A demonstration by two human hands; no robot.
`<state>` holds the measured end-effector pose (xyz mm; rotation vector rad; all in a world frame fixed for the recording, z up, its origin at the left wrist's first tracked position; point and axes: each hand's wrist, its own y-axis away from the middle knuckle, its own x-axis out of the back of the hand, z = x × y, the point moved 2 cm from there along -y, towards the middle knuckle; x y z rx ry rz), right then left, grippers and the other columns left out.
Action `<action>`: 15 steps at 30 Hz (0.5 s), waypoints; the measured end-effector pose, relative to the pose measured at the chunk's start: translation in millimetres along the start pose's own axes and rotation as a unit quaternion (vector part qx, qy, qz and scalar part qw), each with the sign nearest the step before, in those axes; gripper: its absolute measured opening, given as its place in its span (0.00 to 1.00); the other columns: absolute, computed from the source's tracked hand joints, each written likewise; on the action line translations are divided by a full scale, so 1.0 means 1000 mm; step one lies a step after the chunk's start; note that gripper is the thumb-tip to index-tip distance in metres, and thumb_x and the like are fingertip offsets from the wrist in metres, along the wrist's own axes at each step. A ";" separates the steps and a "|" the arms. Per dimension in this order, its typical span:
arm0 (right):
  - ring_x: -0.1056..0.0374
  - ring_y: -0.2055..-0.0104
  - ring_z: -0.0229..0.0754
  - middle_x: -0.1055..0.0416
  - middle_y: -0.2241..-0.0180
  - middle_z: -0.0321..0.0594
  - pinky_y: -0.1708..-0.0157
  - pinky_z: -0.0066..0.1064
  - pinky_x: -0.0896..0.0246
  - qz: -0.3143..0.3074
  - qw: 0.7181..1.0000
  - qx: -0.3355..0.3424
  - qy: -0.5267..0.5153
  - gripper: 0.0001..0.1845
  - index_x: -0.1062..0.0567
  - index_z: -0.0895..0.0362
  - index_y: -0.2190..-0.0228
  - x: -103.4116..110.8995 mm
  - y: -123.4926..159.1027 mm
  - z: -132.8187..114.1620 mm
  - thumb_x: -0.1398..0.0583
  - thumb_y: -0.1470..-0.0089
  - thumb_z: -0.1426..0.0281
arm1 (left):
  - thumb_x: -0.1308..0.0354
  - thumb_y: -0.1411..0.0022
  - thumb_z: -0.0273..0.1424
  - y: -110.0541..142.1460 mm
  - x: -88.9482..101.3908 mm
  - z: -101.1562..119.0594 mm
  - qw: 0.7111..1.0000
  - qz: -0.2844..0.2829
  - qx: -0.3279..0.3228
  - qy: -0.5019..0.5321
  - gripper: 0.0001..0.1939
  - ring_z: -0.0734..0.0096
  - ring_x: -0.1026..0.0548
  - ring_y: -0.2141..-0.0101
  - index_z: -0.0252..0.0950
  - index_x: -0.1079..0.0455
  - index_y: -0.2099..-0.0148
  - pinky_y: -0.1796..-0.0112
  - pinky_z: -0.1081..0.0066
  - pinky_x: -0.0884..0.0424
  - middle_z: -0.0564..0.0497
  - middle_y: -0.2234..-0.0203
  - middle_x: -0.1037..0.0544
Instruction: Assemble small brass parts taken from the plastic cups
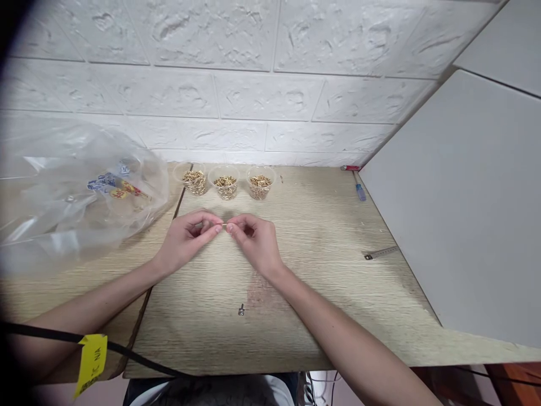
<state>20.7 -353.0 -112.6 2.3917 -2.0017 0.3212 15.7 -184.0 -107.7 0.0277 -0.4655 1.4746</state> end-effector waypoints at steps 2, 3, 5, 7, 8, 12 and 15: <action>0.32 0.72 0.39 0.25 0.74 0.40 0.71 0.31 0.38 -0.011 1.000 0.003 0.003 0.15 0.22 0.58 0.70 0.000 0.000 -0.001 0.37 0.48 0.57 | 0.38 0.44 0.35 0.000 0.000 0.001 1.000 -0.002 -0.002 -0.002 0.08 0.78 0.41 0.78 0.35 0.24 0.67 0.78 0.76 0.44 0.55 0.81 0.37; 0.33 0.72 0.39 0.25 0.74 0.40 0.71 0.31 0.37 -0.015 1.000 0.001 0.001 0.16 0.22 0.58 0.71 0.000 0.000 -0.002 0.38 0.48 0.57 | 0.38 0.44 0.35 0.000 0.000 0.001 1.000 0.000 0.001 0.000 0.08 0.78 0.41 0.79 0.35 0.24 0.67 0.78 0.76 0.45 0.55 0.82 0.37; 0.33 0.73 0.39 0.25 0.74 0.41 0.71 0.31 0.37 -0.020 1.000 -0.009 -0.010 0.17 0.23 0.58 0.72 0.000 -0.001 -0.003 0.39 0.46 0.56 | 0.38 0.44 0.35 0.000 0.001 0.002 1.000 0.009 0.010 0.008 0.08 0.78 0.41 0.79 0.35 0.24 0.67 0.78 0.75 0.45 0.56 0.83 0.38; 0.33 0.73 0.39 0.24 0.73 0.41 0.70 0.31 0.37 -0.022 0.999 -0.018 -0.016 0.17 0.23 0.58 0.71 0.002 -0.002 -0.004 0.40 0.46 0.56 | 0.37 0.45 0.35 0.000 0.002 0.002 0.999 0.017 0.020 0.019 0.09 0.78 0.41 0.79 0.35 0.24 0.66 0.77 0.75 0.44 0.55 0.83 0.37; 0.33 0.72 0.39 0.24 0.73 0.41 0.70 0.31 0.38 -0.024 0.999 -0.019 -0.015 0.16 0.23 0.58 0.71 0.002 -0.002 -0.004 0.39 0.47 0.57 | 0.37 0.45 0.35 0.000 0.003 0.002 0.999 0.020 0.024 0.023 0.09 0.78 0.40 0.79 0.35 0.23 0.66 0.77 0.75 0.44 0.55 0.83 0.36; 0.33 0.72 0.38 0.25 0.74 0.39 0.71 0.30 0.39 -0.025 1.000 -0.014 -0.006 0.14 0.23 0.58 0.71 0.003 -0.002 -0.004 0.36 0.50 0.58 | 0.37 0.46 0.35 0.000 0.004 0.002 0.998 0.029 0.036 0.034 0.09 0.77 0.37 0.78 0.36 0.22 0.65 0.77 0.75 0.43 0.52 0.79 0.29; 0.34 0.73 0.38 0.26 0.75 0.40 0.72 0.30 0.39 -0.023 1.000 -0.017 -0.010 0.16 0.24 0.58 0.72 0.003 -0.003 -0.004 0.38 0.49 0.57 | 0.37 0.46 0.35 0.000 0.005 0.001 0.997 0.030 0.049 0.046 0.10 0.76 0.37 0.78 0.35 0.22 0.63 0.77 0.75 0.43 0.52 0.79 0.30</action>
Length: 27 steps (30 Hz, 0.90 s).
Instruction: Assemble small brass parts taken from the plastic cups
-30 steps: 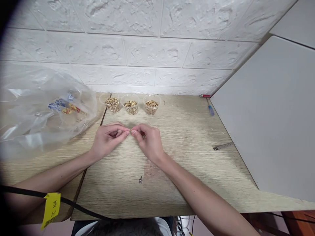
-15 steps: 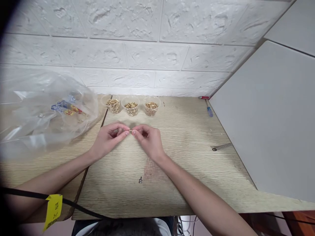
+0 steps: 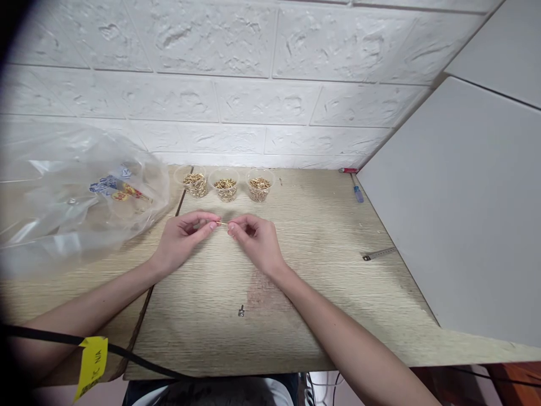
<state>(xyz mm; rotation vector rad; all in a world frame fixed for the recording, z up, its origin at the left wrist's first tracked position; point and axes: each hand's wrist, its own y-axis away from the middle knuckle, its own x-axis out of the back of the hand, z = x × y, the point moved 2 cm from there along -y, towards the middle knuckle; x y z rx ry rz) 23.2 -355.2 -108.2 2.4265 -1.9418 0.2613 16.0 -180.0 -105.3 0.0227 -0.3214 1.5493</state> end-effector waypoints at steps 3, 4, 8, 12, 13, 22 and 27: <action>0.35 0.74 0.37 0.26 0.75 0.40 0.72 0.30 0.39 -0.002 1.000 -0.002 0.005 0.18 0.24 0.58 0.72 0.000 0.000 0.000 0.39 0.47 0.55 | 0.37 0.47 0.33 0.000 0.000 0.000 1.000 -0.003 0.005 0.016 0.10 0.78 0.40 0.79 0.35 0.22 0.62 0.77 0.76 0.43 0.55 0.83 0.37; 0.35 0.74 0.37 0.26 0.75 0.40 0.72 0.30 0.40 -0.002 1.000 -0.003 0.005 0.18 0.24 0.59 0.72 0.000 0.000 -0.001 0.39 0.47 0.55 | 0.37 0.47 0.33 0.000 0.000 0.000 1.000 -0.008 0.004 0.021 0.10 0.78 0.41 0.79 0.35 0.22 0.62 0.77 0.76 0.44 0.56 0.84 0.40; 0.35 0.74 0.38 0.26 0.76 0.40 0.72 0.31 0.40 0.011 1.000 -0.003 -0.001 0.16 0.24 0.59 0.72 0.000 0.001 -0.002 0.38 0.48 0.57 | 0.37 0.46 0.30 0.001 -0.001 0.001 0.999 -0.028 -0.005 0.028 0.09 0.80 0.44 0.80 0.34 0.23 0.61 0.78 0.77 0.45 0.58 0.84 0.44; 0.36 0.75 0.37 0.27 0.77 0.39 0.72 0.31 0.42 0.021 1.000 -0.006 -0.002 0.16 0.24 0.59 0.73 -0.001 0.001 -0.002 0.38 0.48 0.57 | 0.37 0.47 0.29 0.001 -0.002 0.002 0.999 -0.035 -0.008 0.029 0.10 0.81 0.44 0.80 0.33 0.23 0.60 0.78 0.78 0.45 0.58 0.83 0.44; 0.37 0.75 0.37 0.27 0.77 0.39 0.73 0.31 0.42 0.020 1.000 -0.005 -0.001 0.17 0.24 0.59 0.73 -0.001 0.001 -0.002 0.38 0.48 0.57 | 0.37 0.47 0.29 0.001 -0.002 0.002 0.999 -0.036 -0.011 0.030 0.10 0.81 0.44 0.79 0.33 0.23 0.60 0.78 0.78 0.45 0.58 0.83 0.43; 0.37 0.75 0.37 0.28 0.77 0.39 0.72 0.30 0.42 0.017 1.000 -0.004 0.006 0.17 0.25 0.59 0.74 0.000 0.001 -0.002 0.39 0.47 0.57 | 0.36 0.46 0.32 0.001 -0.003 0.000 0.999 -0.031 -0.028 0.012 0.09 0.81 0.45 0.80 0.32 0.23 0.63 0.78 0.78 0.46 0.58 0.84 0.45; 0.38 0.75 0.36 0.28 0.77 0.39 0.73 0.30 0.43 0.016 1.000 0.000 0.006 0.17 0.25 0.59 0.74 -0.001 0.001 -0.001 0.39 0.47 0.57 | 0.36 0.45 0.34 0.001 -0.003 0.001 0.999 -0.028 -0.023 0.012 0.10 0.80 0.45 0.80 0.33 0.23 0.64 0.78 0.77 0.47 0.58 0.84 0.45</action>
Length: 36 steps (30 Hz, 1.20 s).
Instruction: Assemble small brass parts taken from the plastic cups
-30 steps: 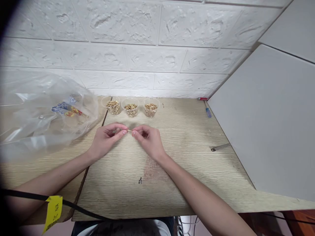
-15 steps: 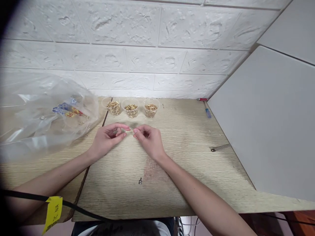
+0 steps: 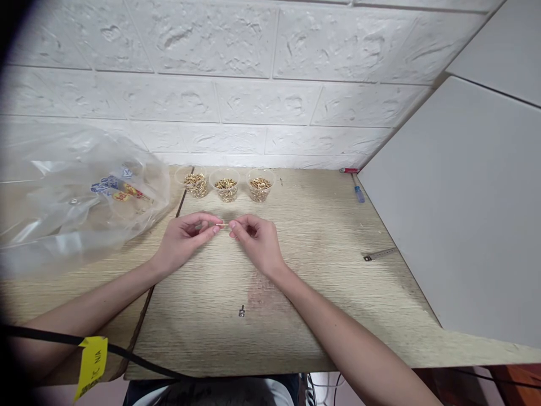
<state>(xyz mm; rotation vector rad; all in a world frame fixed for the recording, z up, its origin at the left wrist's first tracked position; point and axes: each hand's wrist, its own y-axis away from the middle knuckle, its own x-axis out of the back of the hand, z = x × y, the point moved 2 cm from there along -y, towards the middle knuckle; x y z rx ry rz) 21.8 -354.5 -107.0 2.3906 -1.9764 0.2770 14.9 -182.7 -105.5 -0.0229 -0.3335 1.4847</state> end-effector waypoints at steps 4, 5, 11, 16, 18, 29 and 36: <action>0.38 0.75 0.37 0.28 0.77 0.38 0.72 0.30 0.42 -0.001 1.000 -0.003 0.003 0.18 0.25 0.58 0.75 0.000 0.000 -0.001 0.39 0.46 0.56 | 0.36 0.45 0.35 0.000 0.001 0.000 1.000 0.005 0.007 -0.007 0.10 0.79 0.43 0.80 0.33 0.22 0.64 0.78 0.77 0.45 0.57 0.84 0.41; 0.38 0.75 0.37 0.28 0.77 0.38 0.72 0.30 0.42 -0.002 1.000 -0.004 0.003 0.18 0.25 0.58 0.75 0.000 0.000 -0.001 0.40 0.46 0.56 | 0.36 0.45 0.35 0.000 0.001 0.000 1.000 0.006 0.009 -0.009 0.10 0.79 0.42 0.80 0.33 0.22 0.64 0.77 0.76 0.45 0.56 0.84 0.39; 0.36 0.74 0.37 0.27 0.75 0.38 0.72 0.29 0.41 -0.012 1.000 -0.005 -0.029 0.20 0.24 0.59 0.72 0.001 0.000 -0.003 0.42 0.44 0.54 | 0.36 0.46 0.36 0.000 0.003 0.002 0.999 0.021 0.013 -0.032 0.10 0.78 0.38 0.79 0.35 0.21 0.64 0.77 0.76 0.43 0.51 0.78 0.27; 0.35 0.73 0.37 0.27 0.75 0.38 0.71 0.30 0.41 -0.022 0.999 0.008 -0.026 0.17 0.24 0.58 0.69 -0.001 0.000 -0.002 0.38 0.47 0.56 | 0.37 0.45 0.36 0.000 0.003 0.001 0.999 0.027 0.011 -0.041 0.10 0.78 0.38 0.79 0.36 0.20 0.64 0.78 0.75 0.43 0.51 0.78 0.26; 0.34 0.72 0.38 0.27 0.74 0.38 0.71 0.30 0.41 -0.023 0.999 0.010 -0.021 0.15 0.24 0.58 0.69 -0.001 0.000 -0.001 0.37 0.49 0.58 | 0.37 0.45 0.35 0.001 0.002 0.001 0.999 0.022 0.004 -0.043 0.10 0.78 0.38 0.79 0.35 0.20 0.64 0.77 0.75 0.43 0.52 0.80 0.28; 0.39 0.75 0.36 0.32 0.78 0.35 0.75 0.28 0.45 -0.006 0.999 0.039 0.035 0.10 0.25 0.58 0.71 -0.005 0.005 -0.001 0.38 0.47 0.63 | 0.38 0.43 0.31 0.005 -0.002 0.006 0.990 0.017 -0.080 -0.114 0.06 0.81 0.44 0.81 0.34 0.24 0.68 0.78 0.76 0.47 0.58 0.85 0.42; 0.35 0.73 0.38 0.28 0.74 0.38 0.72 0.30 0.41 0.085 0.992 0.060 0.064 0.09 0.27 0.57 0.72 0.005 0.005 -0.004 0.39 0.47 0.63 | 0.36 0.48 0.36 0.003 0.001 0.004 0.997 0.050 0.054 -0.028 0.10 0.80 0.42 0.81 0.33 0.23 0.72 0.80 0.76 0.48 0.55 0.86 0.36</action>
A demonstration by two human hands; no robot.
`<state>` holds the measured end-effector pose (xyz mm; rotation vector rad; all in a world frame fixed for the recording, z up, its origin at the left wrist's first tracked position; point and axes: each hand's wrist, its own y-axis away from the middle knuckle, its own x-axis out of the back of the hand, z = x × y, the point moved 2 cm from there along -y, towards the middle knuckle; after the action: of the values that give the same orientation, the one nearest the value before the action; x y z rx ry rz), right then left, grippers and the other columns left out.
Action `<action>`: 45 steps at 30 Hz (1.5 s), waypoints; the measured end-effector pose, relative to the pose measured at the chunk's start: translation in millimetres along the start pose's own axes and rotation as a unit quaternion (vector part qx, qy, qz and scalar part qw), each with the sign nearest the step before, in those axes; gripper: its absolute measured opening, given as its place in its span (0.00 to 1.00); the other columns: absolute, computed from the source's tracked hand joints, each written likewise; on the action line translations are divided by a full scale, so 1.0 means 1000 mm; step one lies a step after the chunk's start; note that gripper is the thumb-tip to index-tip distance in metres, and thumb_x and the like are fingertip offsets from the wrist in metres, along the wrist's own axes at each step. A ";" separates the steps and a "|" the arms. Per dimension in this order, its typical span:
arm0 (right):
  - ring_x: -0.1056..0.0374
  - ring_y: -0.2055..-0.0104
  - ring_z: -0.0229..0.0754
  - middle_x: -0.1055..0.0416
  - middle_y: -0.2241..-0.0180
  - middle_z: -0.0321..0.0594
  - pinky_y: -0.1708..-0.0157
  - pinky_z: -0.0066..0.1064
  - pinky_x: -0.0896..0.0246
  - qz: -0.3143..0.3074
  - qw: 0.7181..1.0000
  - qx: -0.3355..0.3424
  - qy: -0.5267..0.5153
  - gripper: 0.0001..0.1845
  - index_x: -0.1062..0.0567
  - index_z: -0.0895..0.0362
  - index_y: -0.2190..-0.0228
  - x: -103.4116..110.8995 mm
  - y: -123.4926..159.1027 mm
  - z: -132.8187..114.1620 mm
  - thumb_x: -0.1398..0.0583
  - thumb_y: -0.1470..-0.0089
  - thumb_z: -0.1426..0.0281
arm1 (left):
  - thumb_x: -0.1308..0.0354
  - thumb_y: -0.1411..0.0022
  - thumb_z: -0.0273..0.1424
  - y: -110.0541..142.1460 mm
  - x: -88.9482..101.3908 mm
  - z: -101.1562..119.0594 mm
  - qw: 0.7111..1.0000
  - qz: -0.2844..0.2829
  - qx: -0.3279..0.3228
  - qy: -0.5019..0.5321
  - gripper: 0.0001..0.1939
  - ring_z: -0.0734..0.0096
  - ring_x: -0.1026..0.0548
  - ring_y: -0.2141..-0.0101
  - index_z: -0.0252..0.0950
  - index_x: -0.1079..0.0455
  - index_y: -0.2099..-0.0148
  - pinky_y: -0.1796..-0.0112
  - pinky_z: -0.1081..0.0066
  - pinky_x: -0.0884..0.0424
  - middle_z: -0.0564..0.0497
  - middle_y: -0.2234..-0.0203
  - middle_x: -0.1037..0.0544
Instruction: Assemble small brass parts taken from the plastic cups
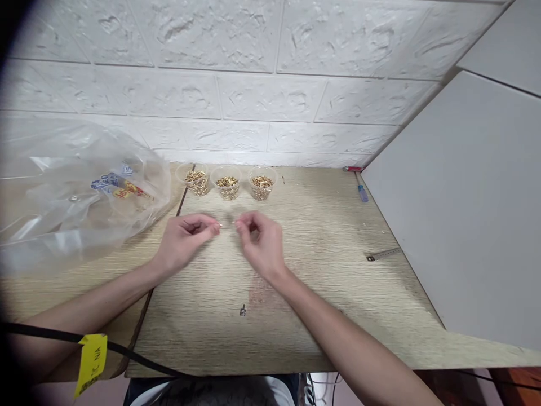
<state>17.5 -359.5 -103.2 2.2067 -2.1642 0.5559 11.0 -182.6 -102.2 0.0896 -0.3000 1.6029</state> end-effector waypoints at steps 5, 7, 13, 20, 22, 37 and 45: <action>0.33 0.71 0.39 0.27 0.73 0.39 0.69 0.31 0.38 0.009 0.999 -0.009 -0.036 0.09 0.25 0.57 0.72 0.001 -0.002 -0.002 0.38 0.47 0.63 | 0.35 0.47 0.36 -0.002 0.006 -0.002 1.000 0.020 0.006 0.003 0.10 0.78 0.39 0.79 0.33 0.23 0.69 0.78 0.76 0.45 0.53 0.83 0.33; 0.33 0.71 0.39 0.26 0.73 0.39 0.69 0.31 0.38 -0.040 0.998 0.004 -0.055 0.10 0.24 0.57 0.71 -0.005 0.000 -0.003 0.37 0.47 0.63 | 0.35 0.47 0.36 -0.001 0.005 -0.002 1.000 0.006 -0.010 0.012 0.10 0.79 0.41 0.80 0.34 0.23 0.68 0.78 0.76 0.46 0.55 0.83 0.35; 0.33 0.72 0.38 0.27 0.74 0.38 0.70 0.31 0.38 -0.059 0.996 -0.008 -0.070 0.10 0.23 0.57 0.69 -0.010 0.003 -0.002 0.37 0.47 0.62 | 0.36 0.46 0.34 -0.001 0.000 0.002 0.997 -0.037 -0.063 0.032 0.07 0.80 0.45 0.80 0.35 0.24 0.68 0.78 0.76 0.47 0.58 0.85 0.43; 0.34 0.71 0.38 0.28 0.73 0.37 0.70 0.31 0.39 -0.083 0.995 0.006 -0.063 0.08 0.22 0.56 0.68 -0.010 0.002 0.000 0.37 0.46 0.64 | 0.35 0.46 0.35 -0.002 0.000 0.001 0.996 -0.032 -0.065 0.052 0.07 0.79 0.44 0.80 0.36 0.23 0.67 0.78 0.76 0.48 0.57 0.84 0.43; 0.35 0.70 0.38 0.29 0.73 0.37 0.70 0.31 0.39 -0.083 0.995 0.019 -0.059 0.07 0.22 0.55 0.68 -0.010 0.002 0.000 0.37 0.46 0.65 | 0.35 0.46 0.35 -0.002 0.000 0.000 0.996 -0.030 -0.063 0.056 0.08 0.79 0.44 0.80 0.36 0.23 0.67 0.78 0.76 0.47 0.57 0.84 0.42; 0.32 0.66 0.40 0.25 0.69 0.38 0.65 0.33 0.37 -0.052 0.990 -0.057 -0.119 0.07 0.19 0.53 0.69 -0.007 -0.001 0.000 0.35 0.51 0.66 | 0.35 0.46 0.34 -0.002 0.001 -0.001 0.997 -0.030 -0.057 0.047 0.06 0.79 0.43 0.80 0.36 0.23 0.67 0.77 0.75 0.45 0.57 0.84 0.43; 0.32 0.67 0.39 0.25 0.70 0.38 0.66 0.32 0.37 -0.068 0.990 -0.041 -0.115 0.05 0.19 0.54 0.70 -0.010 0.001 -0.002 0.35 0.51 0.67 | 0.35 0.46 0.33 -0.002 0.001 0.000 0.995 -0.043 -0.067 0.052 0.06 0.79 0.43 0.79 0.36 0.23 0.66 0.77 0.75 0.46 0.56 0.83 0.40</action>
<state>15.8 -349.7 -104.3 2.4572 -2.0670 0.2123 13.3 -181.7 -102.1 -0.0838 -0.3181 1.4926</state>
